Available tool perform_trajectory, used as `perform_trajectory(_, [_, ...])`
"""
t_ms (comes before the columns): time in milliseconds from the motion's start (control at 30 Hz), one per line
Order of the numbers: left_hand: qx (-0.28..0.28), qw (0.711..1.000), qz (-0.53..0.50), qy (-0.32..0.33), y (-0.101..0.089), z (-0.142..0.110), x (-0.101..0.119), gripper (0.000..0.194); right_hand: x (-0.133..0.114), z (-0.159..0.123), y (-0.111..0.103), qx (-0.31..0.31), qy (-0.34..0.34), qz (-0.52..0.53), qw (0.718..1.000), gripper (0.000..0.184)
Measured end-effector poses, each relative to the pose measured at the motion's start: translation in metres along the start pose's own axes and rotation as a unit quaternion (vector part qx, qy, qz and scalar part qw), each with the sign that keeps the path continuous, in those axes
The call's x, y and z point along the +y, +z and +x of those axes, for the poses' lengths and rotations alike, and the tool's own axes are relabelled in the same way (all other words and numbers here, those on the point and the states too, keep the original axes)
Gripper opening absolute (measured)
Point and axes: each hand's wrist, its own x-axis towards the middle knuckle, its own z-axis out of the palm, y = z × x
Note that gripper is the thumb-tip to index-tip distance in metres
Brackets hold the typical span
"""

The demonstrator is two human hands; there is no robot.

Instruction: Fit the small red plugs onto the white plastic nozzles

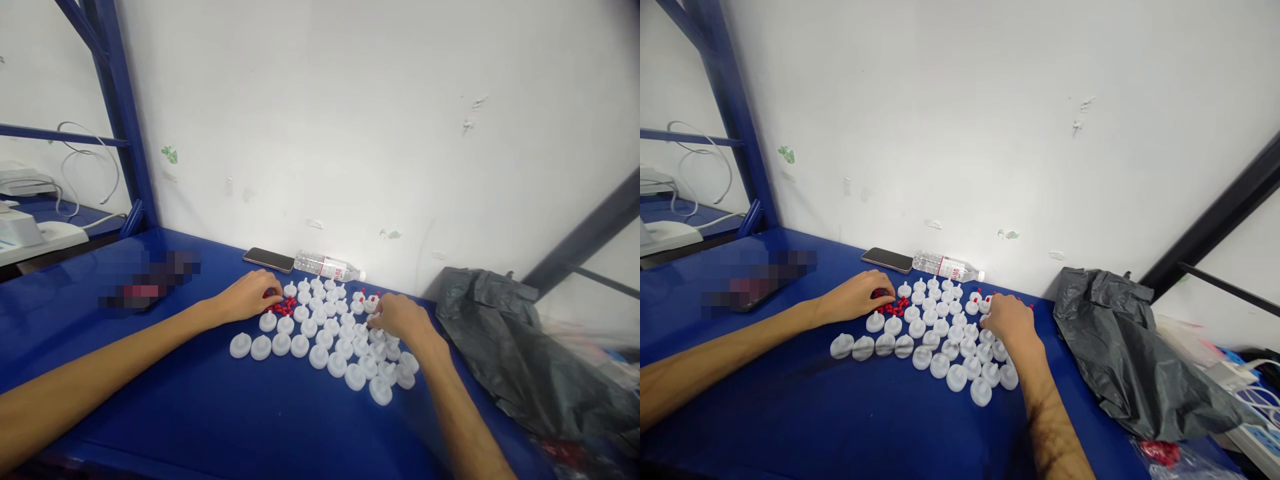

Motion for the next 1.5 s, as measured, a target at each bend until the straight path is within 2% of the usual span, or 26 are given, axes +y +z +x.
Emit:
perform_trajectory(133, [0.006,1.0,0.012,0.002,-0.001,-0.001,0.002,0.022,-0.001,-0.001,-0.004,0.001,-0.003,0.008,1.0,0.006])
perform_trajectory(300, [0.021,1.0,0.015,-0.002,-0.003,0.0,0.004,0.025,-0.002,0.004,-0.014,0.001,-0.01,0.05,0.999,0.026])
perform_trajectory(433, [0.021,1.0,0.014,-0.015,-0.006,0.001,0.005,0.024,-0.007,0.008,-0.019,-0.007,-0.028,0.075,0.997,0.025])
perform_trajectory(533, [0.022,0.999,0.023,-0.008,-0.007,0.002,0.006,0.024,-0.009,0.008,-0.018,-0.013,-0.025,0.075,0.997,0.021])
perform_trajectory(700, [0.012,0.999,0.027,0.01,-0.006,0.0,0.007,0.025,-0.002,0.007,-0.012,-0.044,0.011,0.034,0.998,0.026])
perform_trajectory(933, [0.011,0.999,0.023,0.023,-0.001,-0.001,0.005,0.021,-0.001,0.006,-0.002,-0.069,-0.007,0.032,0.997,0.02])
perform_trajectory(1167, [0.037,0.999,-0.008,-0.012,-0.006,0.0,0.009,0.022,-0.005,0.002,0.0,-0.064,-0.02,0.032,0.997,0.021])
perform_trajectory(1300, [0.07,0.998,-0.004,0.0,-0.009,0.001,0.012,0.024,-0.005,0.003,0.002,-0.055,-0.016,0.032,0.998,0.019])
perform_trajectory(1400, [0.087,0.996,0.004,0.01,-0.009,0.001,0.013,0.027,-0.005,0.005,-0.003,-0.041,-0.016,0.03,0.999,0.019])
perform_trajectory(1500, [0.107,0.994,0.009,0.027,-0.01,0.0,0.015,0.026,-0.007,0.006,-0.015,0.002,-0.038,0.063,0.997,0.028])
